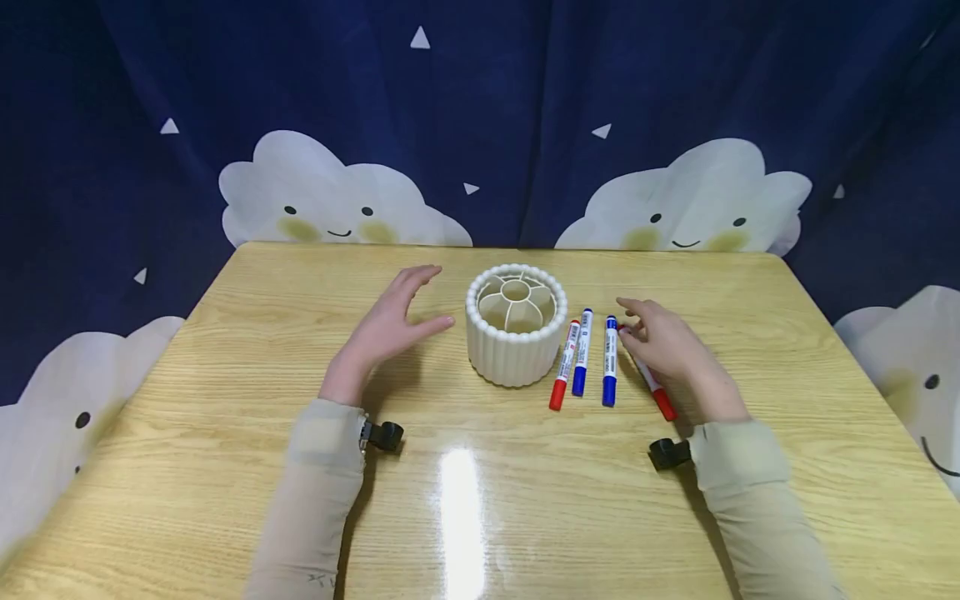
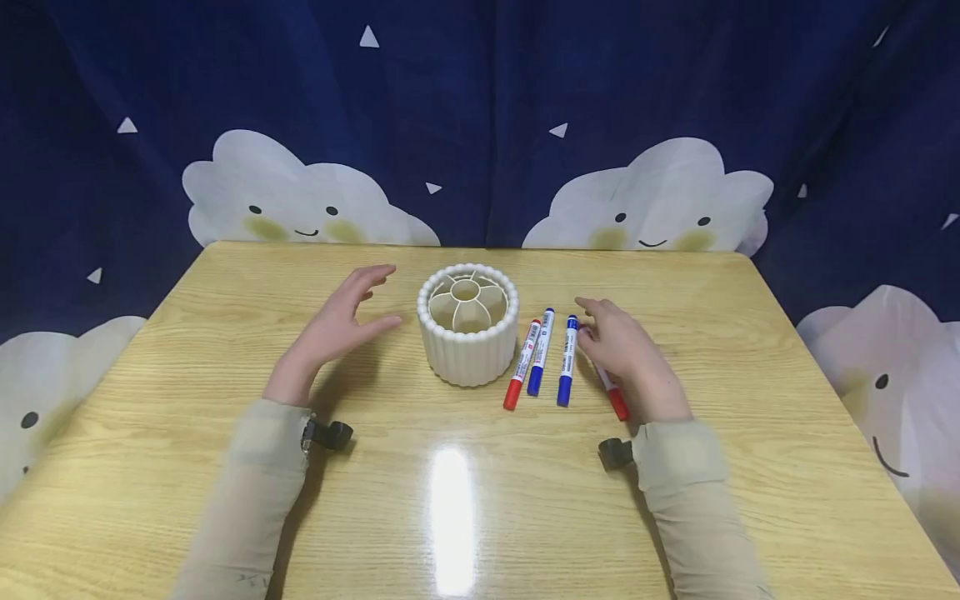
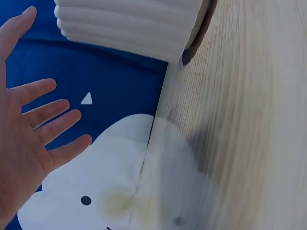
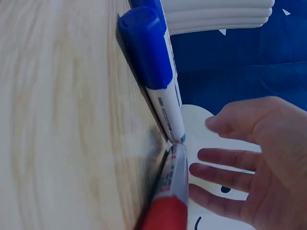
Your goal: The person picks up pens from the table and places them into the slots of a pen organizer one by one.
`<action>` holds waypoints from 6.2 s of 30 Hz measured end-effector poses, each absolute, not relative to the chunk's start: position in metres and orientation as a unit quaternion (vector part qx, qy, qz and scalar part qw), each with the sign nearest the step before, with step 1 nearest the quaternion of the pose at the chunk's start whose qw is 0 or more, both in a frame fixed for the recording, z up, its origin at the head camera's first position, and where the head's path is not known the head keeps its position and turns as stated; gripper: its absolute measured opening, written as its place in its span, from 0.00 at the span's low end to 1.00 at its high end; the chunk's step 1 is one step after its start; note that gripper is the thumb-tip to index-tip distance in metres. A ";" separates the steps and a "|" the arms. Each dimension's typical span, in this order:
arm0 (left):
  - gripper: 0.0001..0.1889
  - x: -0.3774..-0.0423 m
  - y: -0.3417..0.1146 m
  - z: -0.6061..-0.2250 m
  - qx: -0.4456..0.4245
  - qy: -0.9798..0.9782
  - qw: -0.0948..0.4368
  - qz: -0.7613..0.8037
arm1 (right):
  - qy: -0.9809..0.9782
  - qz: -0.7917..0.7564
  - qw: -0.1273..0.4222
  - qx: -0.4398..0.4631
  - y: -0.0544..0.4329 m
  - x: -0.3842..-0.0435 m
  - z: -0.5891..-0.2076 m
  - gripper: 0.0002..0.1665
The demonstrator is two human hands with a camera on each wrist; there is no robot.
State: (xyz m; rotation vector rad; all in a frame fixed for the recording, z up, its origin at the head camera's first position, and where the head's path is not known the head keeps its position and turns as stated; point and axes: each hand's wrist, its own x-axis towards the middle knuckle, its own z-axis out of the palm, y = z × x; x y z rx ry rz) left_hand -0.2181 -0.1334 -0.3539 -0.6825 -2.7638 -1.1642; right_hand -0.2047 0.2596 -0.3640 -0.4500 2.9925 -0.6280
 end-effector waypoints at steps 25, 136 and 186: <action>0.45 -0.219 -0.090 -0.352 -0.259 -0.847 -0.029 -0.463 | 0.978 -0.159 0.091 -0.096 0.253 -0.219 -0.370 0.38; 0.42 -0.202 -0.084 -0.328 -0.248 -0.817 -0.073 -0.516 | 0.761 -0.386 -0.437 -0.285 0.128 -0.225 -0.256 0.20; 0.43 -0.203 -0.084 -0.331 -0.245 -0.825 -0.070 -0.504 | 0.839 -0.324 -0.262 -0.351 0.123 -0.238 -0.311 0.10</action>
